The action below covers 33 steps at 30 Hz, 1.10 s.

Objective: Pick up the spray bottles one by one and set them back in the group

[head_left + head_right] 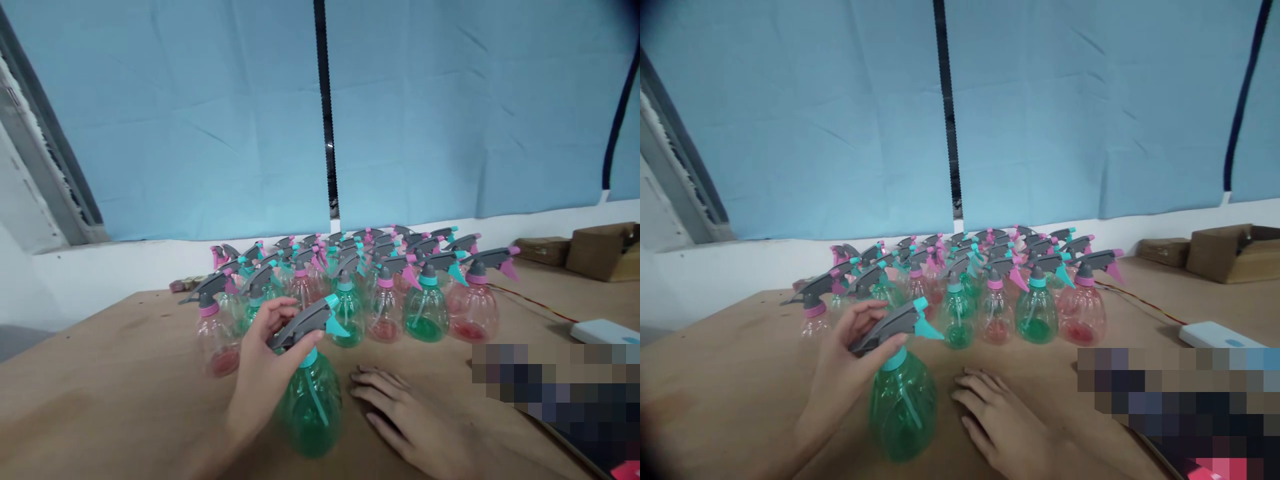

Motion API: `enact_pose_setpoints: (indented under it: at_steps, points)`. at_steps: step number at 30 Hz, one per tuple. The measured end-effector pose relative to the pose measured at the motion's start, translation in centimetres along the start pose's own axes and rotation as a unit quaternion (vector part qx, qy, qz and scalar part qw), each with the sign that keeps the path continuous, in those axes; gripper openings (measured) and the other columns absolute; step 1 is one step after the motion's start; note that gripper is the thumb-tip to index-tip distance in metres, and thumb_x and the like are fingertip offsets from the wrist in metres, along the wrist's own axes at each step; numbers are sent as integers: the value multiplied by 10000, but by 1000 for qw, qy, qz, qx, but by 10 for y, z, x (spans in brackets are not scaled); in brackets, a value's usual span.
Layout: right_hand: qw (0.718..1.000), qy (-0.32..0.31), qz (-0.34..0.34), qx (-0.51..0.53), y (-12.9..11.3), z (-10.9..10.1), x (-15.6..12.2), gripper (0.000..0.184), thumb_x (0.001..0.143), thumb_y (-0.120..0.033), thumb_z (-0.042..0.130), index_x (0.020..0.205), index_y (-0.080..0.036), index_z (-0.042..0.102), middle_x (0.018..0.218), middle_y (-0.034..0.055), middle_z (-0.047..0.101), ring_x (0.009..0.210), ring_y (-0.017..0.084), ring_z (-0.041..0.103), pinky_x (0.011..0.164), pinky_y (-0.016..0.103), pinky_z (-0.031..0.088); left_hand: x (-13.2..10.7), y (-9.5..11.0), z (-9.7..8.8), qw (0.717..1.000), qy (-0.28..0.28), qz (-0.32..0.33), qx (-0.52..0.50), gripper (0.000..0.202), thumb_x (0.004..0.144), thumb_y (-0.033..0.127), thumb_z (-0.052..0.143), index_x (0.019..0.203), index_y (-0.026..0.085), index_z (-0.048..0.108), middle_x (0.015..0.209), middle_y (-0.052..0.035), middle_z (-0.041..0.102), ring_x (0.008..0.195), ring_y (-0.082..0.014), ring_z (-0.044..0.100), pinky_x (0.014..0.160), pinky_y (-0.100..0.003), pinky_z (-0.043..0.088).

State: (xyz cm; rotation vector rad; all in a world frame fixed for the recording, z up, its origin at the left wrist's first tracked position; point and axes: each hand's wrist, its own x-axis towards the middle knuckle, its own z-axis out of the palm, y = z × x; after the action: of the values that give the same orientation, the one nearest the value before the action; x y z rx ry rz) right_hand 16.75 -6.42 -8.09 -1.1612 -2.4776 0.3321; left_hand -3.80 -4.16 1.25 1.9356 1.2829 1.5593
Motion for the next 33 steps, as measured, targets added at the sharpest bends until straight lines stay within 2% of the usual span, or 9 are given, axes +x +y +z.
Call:
enact_pose_setpoints:
  at_steps: [2, 4, 8, 10, 13, 16, 23, 28, 33]
  points:
    - [1000, -1, 1, -1, 0, 0, 0, 346, 894, -230, 373, 1211, -197, 507, 1306, 51, 487, 1236, 197, 387, 1045, 377, 311, 2, -6, 0, 998, -33, -21, -43, 401, 640, 337, 677, 977, 214, 498, 873, -23, 605, 849, -207, 611, 724, -323, 500]
    - [1000, 1, -1, 3, 0, 0, 0, 345, 888, -224, 385, 1208, -202, 511, 1302, 51, 491, 1231, 199, 394, 1040, 379, 316, 9, -13, -3, 988, -116, -30, -101, 484, 619, 351, 700, 1045, 231, 504, 1037, -55, 596, 971, -251, 575, 804, -366, 467]
    - [1000, -5, 3, 4, -1, -1, 0, 345, 882, -217, 394, 1204, -202, 516, 1301, 53, 494, 1227, 205, 399, 1039, 389, 315, 32, -22, -8, 899, -364, -32, -243, 735, 555, 369, 758, 1226, 283, 471, 1248, -66, 524, 1194, -319, 422, 975, -444, 322]
    - [1000, -10, 5, 3, -1, -1, 0, 349, 879, -212, 397, 1209, -199, 513, 1302, 55, 492, 1227, 207, 399, 1041, 396, 310, 42, -22, -6, 857, -432, -12, -281, 761, 554, 321, 766, 1252, 280, 466, 1289, -69, 491, 1239, -314, 373, 1009, -444, 273]
    - [1000, -7, 6, 3, -2, -2, 0, 366, 876, -200, 399, 1228, -208, 498, 1305, 52, 488, 1230, 207, 395, 1042, 400, 308, 48, -17, 1, 832, -475, -3, -286, 592, 638, 238, 681, 1208, 256, 521, 1272, -84, 510, 1196, -303, 431, 966, -445, 328]
    - [1000, -12, 7, -1, -3, -3, 1, 368, 873, -191, 399, 1226, -203, 499, 1304, 60, 485, 1233, 209, 392, 1044, 399, 303, 44, -15, 11, 835, -467, -35, -288, 444, 658, 179, 580, 1100, 207, 597, 1131, -87, 609, 1099, -299, 519, 899, -432, 390]
    - [1000, 9, 13, -8, 0, 0, 0, 412, 844, -171, 432, 1253, -201, 477, 1294, 83, 486, 1224, 226, 400, 1035, 433, 308, 33, -25, 39, 868, -341, -69, -354, 82, 587, 198, 553, 634, 165, 612, 838, -70, 676, 913, -287, 611, 819, -397, 432]
    - [1000, 6, 19, -10, 3, 3, 0, 407, 849, -198, 435, 1253, -191, 482, 1307, 86, 474, 1229, 228, 395, 1037, 438, 308, 32, -24, 43, 880, -331, -56, -336, 276, 638, 235, 555, 893, 176, 642, 855, -63, 671, 866, -269, 624, 815, -416, 433]
    - [1000, 11, 20, -14, 1, 1, 0, 399, 853, -196, 435, 1249, -189, 488, 1295, 92, 488, 1221, 231, 406, 1031, 435, 317, 37, -30, 44, 873, -317, -39, -370, 308, 623, 222, 540, 904, 167, 654, 838, -84, 682, 884, -284, 615, 726, -397, 471]
